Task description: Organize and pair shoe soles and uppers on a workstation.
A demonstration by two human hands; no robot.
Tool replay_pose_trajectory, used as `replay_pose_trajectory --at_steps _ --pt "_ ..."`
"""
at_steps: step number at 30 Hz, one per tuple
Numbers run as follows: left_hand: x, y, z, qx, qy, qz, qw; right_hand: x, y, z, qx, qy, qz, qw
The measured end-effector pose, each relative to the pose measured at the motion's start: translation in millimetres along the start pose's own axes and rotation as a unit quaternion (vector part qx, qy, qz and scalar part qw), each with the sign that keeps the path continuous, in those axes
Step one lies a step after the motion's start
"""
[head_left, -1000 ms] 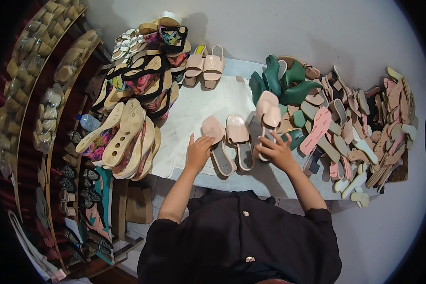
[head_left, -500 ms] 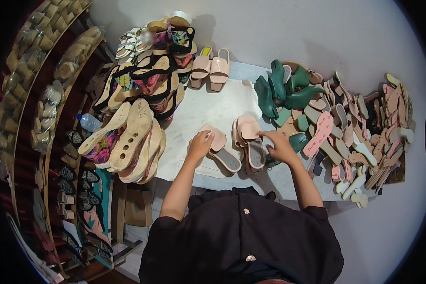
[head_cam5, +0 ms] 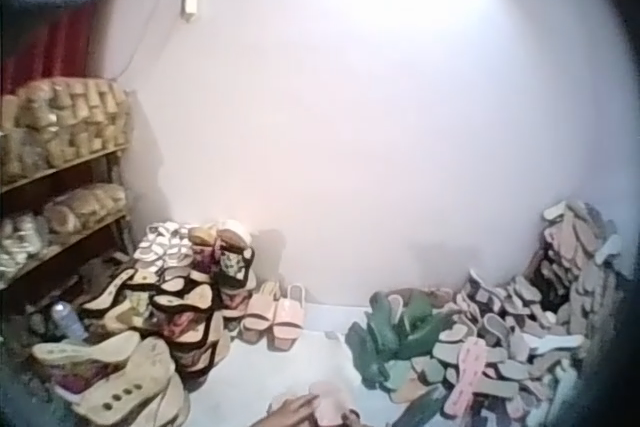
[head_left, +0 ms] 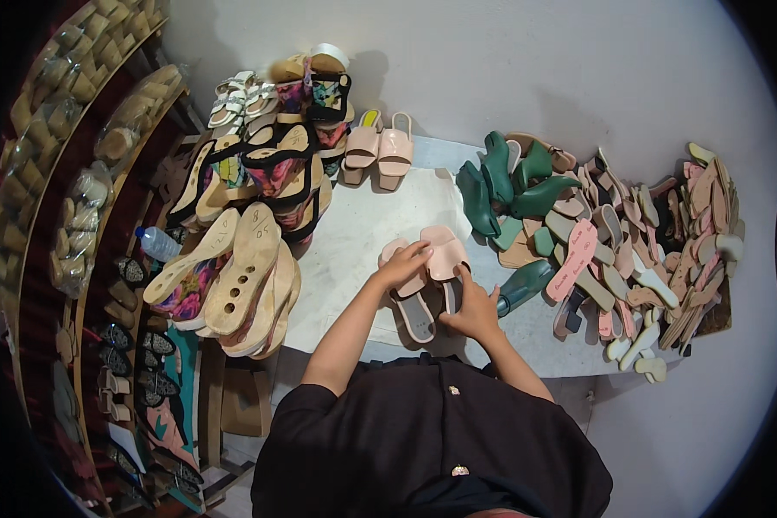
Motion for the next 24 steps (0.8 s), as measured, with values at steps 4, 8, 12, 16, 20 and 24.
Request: replay_pose_trajectory --at_steps 4,8,12,16,20,24 --pt "8 2 -11 -0.009 0.002 -0.026 1.000 -1 -1 1 0.029 0.011 -0.018 0.999" --pt "25 -10 -22 0.068 0.048 0.041 0.996 -1 -5 3 0.071 0.022 -0.025 0.997" --pt "35 -33 -35 0.034 0.042 0.021 0.998 0 -7 6 0.116 0.036 -0.029 0.992" --pt "39 -54 -56 -0.009 0.041 -0.057 0.997 -2 -7 9 0.153 0.050 -0.032 0.986" --pt "47 -70 -80 -0.016 0.123 -0.103 0.987 -6 3 12 0.183 0.085 -0.057 0.978" --pt "47 -79 -106 -0.030 0.228 -0.152 0.961 -3 10 13 0.192 0.096 -0.097 0.972"
Point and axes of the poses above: each hand's wrist, its own y-axis towards the middle knuckle, its own x-axis out of the back of the hand, z = x × y, the point moved 3 cm from there along y, towards the middle knuckle, and after that the axes turned 5 degrees about z, right-handed, at the moved point
